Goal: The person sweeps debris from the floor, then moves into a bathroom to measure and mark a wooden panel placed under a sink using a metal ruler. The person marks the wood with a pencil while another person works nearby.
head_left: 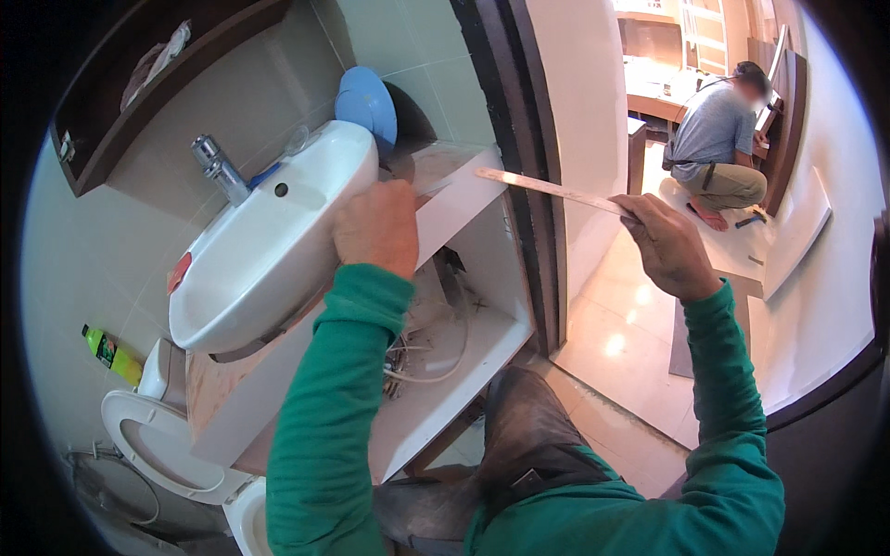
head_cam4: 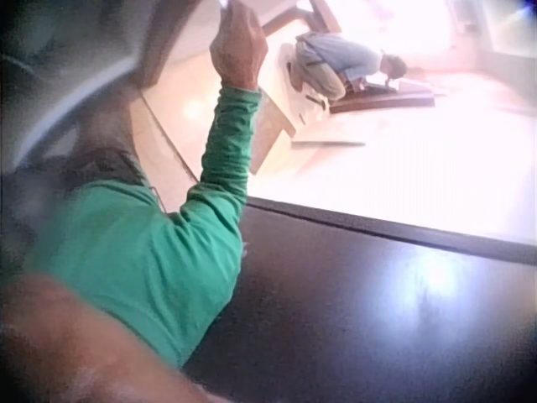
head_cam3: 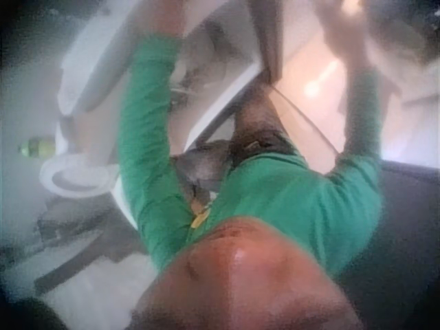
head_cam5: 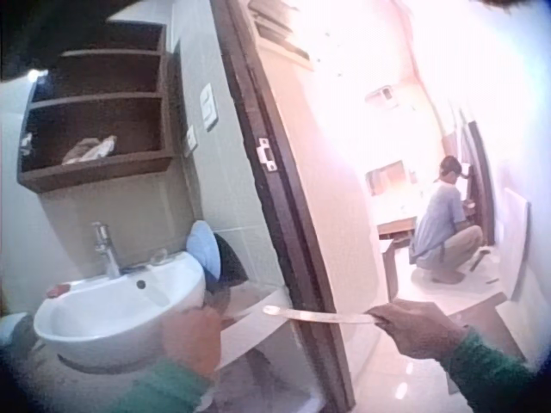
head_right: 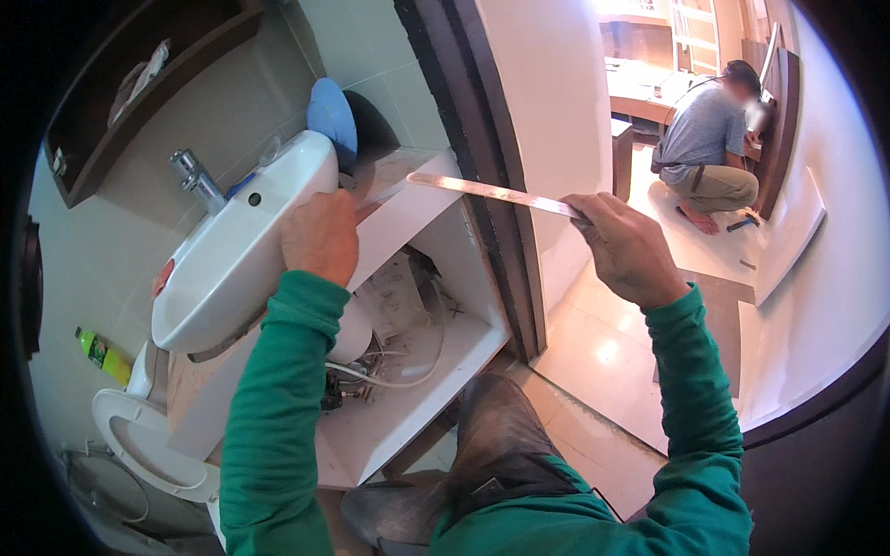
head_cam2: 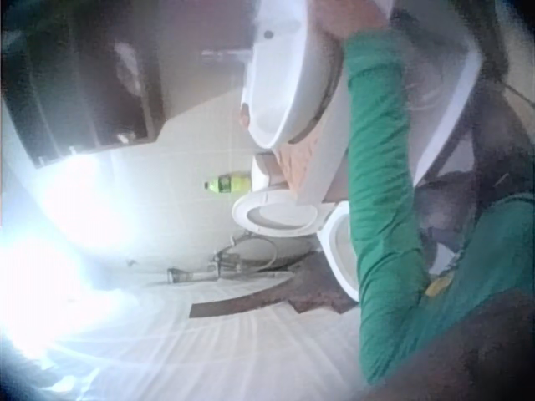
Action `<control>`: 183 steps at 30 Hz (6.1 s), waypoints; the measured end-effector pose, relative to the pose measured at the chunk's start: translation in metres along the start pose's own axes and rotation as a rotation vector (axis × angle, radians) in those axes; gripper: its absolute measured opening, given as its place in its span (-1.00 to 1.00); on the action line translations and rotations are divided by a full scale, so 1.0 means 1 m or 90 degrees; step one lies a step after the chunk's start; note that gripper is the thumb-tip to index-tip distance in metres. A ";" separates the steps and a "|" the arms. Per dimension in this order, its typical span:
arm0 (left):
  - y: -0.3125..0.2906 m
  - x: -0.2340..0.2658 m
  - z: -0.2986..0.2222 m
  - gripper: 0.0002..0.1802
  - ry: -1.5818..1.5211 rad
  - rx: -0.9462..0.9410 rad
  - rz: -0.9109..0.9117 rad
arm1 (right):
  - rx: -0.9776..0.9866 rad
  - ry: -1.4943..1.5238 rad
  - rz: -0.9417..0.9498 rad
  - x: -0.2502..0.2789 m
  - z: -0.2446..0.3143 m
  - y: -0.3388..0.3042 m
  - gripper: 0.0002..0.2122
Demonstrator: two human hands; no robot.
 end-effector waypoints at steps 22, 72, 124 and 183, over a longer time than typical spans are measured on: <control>-0.002 -0.002 0.008 -0.87 -0.174 -0.004 -0.053 | 0.079 -0.234 0.105 -0.007 0.013 0.092 -0.53; -0.003 -0.011 -0.019 -0.78 -0.206 -0.088 -0.111 | 0.243 -0.298 -0.131 -0.063 -0.032 0.101 -0.64; -0.007 0.001 -0.029 -0.55 -0.204 -0.012 0.000 | 0.146 -0.286 -0.109 -0.058 -0.022 0.092 -0.91; 0.038 0.002 -0.034 -0.55 -0.155 -0.057 0.108 | 0.134 -0.418 -0.051 -0.056 -0.012 0.099 -0.72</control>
Point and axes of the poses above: each hand's wrist, its own y-axis towards the middle knuckle, its own x-axis out of the back of the hand, z = x × y, the point moved 1 cm from there along y, towards the middle knuckle, and after that the axes turned 8 degrees about z, right-handed, at the moved point
